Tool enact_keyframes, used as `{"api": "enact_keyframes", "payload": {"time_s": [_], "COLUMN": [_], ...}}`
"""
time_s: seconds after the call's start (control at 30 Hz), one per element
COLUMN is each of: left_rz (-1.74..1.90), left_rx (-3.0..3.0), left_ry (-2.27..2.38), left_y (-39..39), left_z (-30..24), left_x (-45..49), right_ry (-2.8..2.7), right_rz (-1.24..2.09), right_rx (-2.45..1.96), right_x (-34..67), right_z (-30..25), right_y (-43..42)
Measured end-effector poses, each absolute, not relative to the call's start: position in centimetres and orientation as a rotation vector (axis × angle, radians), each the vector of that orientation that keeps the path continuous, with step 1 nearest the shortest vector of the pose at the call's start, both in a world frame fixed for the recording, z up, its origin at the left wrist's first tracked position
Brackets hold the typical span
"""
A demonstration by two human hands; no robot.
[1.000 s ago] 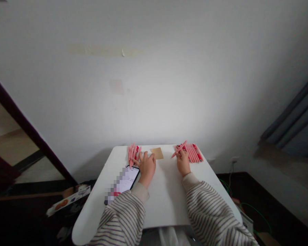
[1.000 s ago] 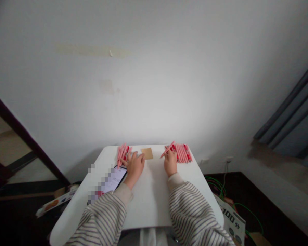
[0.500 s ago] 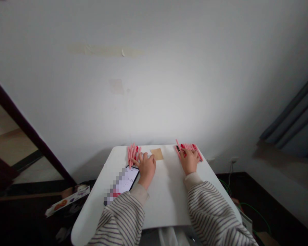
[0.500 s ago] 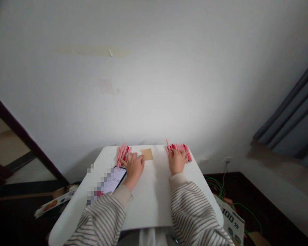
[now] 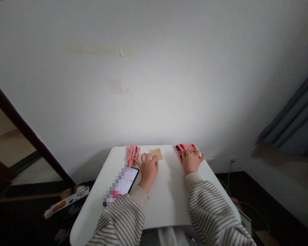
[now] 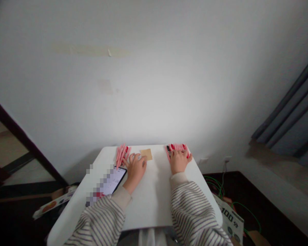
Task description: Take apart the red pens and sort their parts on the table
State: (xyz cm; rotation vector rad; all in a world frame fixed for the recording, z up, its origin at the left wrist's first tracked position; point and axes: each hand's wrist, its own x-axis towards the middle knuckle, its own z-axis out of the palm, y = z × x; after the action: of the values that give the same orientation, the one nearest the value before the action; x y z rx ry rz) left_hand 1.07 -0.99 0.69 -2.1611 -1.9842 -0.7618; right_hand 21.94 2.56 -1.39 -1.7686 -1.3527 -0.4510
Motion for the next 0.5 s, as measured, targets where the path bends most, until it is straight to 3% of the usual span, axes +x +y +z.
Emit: {"api": "enact_keyframes", "payload": {"time_s": [0.5], "left_rz": [-0.794], "left_rx": [-2.326], "left_ry": [-1.881], "left_y": [-1.46], "left_z": [0.36], "left_x": [1.96], "right_ry": [-1.434], "right_rz": [-0.428], "right_rx": [-1.85], "right_x": [21.65], "right_z": [-1.66], "right_y": [2.54]}}
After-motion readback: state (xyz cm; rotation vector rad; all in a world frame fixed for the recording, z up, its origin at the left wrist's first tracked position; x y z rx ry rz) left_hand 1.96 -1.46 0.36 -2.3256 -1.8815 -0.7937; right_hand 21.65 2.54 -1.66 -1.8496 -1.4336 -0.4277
